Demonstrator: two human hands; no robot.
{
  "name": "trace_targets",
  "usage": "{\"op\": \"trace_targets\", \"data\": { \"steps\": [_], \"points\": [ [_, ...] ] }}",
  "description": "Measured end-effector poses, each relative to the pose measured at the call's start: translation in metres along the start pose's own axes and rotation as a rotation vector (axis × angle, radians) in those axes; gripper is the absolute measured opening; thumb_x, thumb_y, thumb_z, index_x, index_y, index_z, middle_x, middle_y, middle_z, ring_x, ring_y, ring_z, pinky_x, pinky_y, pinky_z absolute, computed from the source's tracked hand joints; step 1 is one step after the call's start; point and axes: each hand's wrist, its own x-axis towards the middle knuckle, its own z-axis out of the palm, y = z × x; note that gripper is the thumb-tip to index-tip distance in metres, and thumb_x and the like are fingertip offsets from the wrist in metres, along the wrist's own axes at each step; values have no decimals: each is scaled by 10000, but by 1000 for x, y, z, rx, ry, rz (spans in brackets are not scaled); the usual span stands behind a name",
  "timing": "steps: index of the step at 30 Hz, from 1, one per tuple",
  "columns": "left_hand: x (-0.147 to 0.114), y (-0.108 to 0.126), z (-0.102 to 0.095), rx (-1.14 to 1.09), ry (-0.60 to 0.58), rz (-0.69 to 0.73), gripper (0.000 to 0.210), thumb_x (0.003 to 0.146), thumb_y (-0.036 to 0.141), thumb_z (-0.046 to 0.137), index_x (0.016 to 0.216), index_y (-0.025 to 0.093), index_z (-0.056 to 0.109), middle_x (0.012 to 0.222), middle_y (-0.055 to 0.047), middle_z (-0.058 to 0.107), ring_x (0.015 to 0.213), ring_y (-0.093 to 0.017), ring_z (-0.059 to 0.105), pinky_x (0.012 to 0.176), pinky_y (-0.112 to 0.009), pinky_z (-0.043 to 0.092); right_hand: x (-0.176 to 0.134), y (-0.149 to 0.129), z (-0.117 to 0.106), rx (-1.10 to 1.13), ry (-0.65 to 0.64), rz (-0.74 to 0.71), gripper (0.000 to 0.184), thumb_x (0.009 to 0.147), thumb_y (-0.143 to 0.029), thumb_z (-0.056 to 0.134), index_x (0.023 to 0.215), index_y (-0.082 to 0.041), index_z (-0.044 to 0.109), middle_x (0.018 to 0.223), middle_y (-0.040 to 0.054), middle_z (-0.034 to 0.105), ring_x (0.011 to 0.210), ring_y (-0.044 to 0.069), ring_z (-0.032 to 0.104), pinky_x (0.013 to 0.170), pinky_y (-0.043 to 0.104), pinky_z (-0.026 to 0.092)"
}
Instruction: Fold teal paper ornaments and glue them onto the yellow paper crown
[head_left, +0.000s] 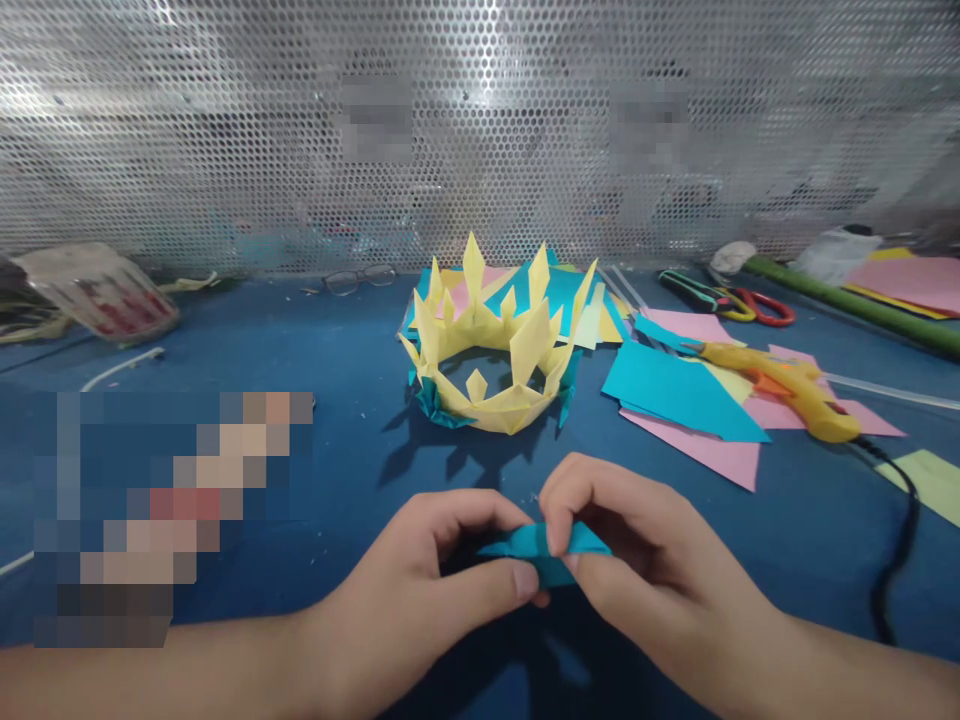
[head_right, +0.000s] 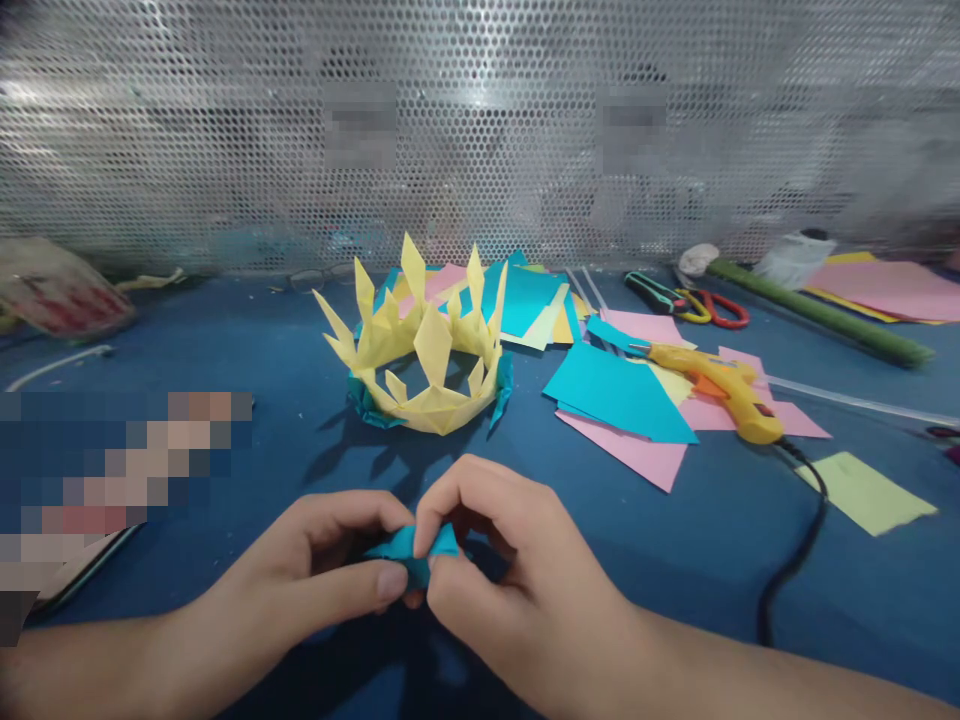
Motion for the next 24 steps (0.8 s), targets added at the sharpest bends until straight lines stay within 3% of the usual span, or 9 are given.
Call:
{"op": "trace_targets", "data": {
  "steps": [5,8,12,17,24],
  "points": [
    [0,-3,-3,188,169,63,166,758,290,714,917,243,703,775,43,664,711,-137,596,660,-215,483,1,-2,-3,-23,62,4,146,707,-93,434,710,-225,495,702,-40,501,637,112,484,556,211,405],
    [4,-1,-5,170,248,92,316,712,363,743,993,225,700,757,10,692,729,-188,643,653,-257,517,0,-5,-5,-45,67,-44,98,741,-129,477,707,-214,510,726,-26,517,665,119,505,593,219,431],
    [10,1,-5,116,267,114,387,690,397,768,1023,219,687,760,-9,706,784,-220,671,700,-292,539,0,-6,-3,-87,15,-62,184,842,-213,548,659,-191,553,698,-11,552,655,118,534,620,227,444],
    [10,-3,-3,34,286,126,407,669,374,811,1015,214,668,803,-23,719,829,-231,685,739,-312,545,2,-1,1,35,24,112,75,841,-186,632,834,-225,568,747,-41,598,690,100,589,632,189,478],
    [5,-10,-5,-140,240,144,294,730,240,811,949,232,616,872,25,719,850,-145,687,777,-221,537,6,3,1,268,128,220,317,806,-203,705,1004,-271,468,782,-59,636,757,101,633,692,201,514]
  ]
}}
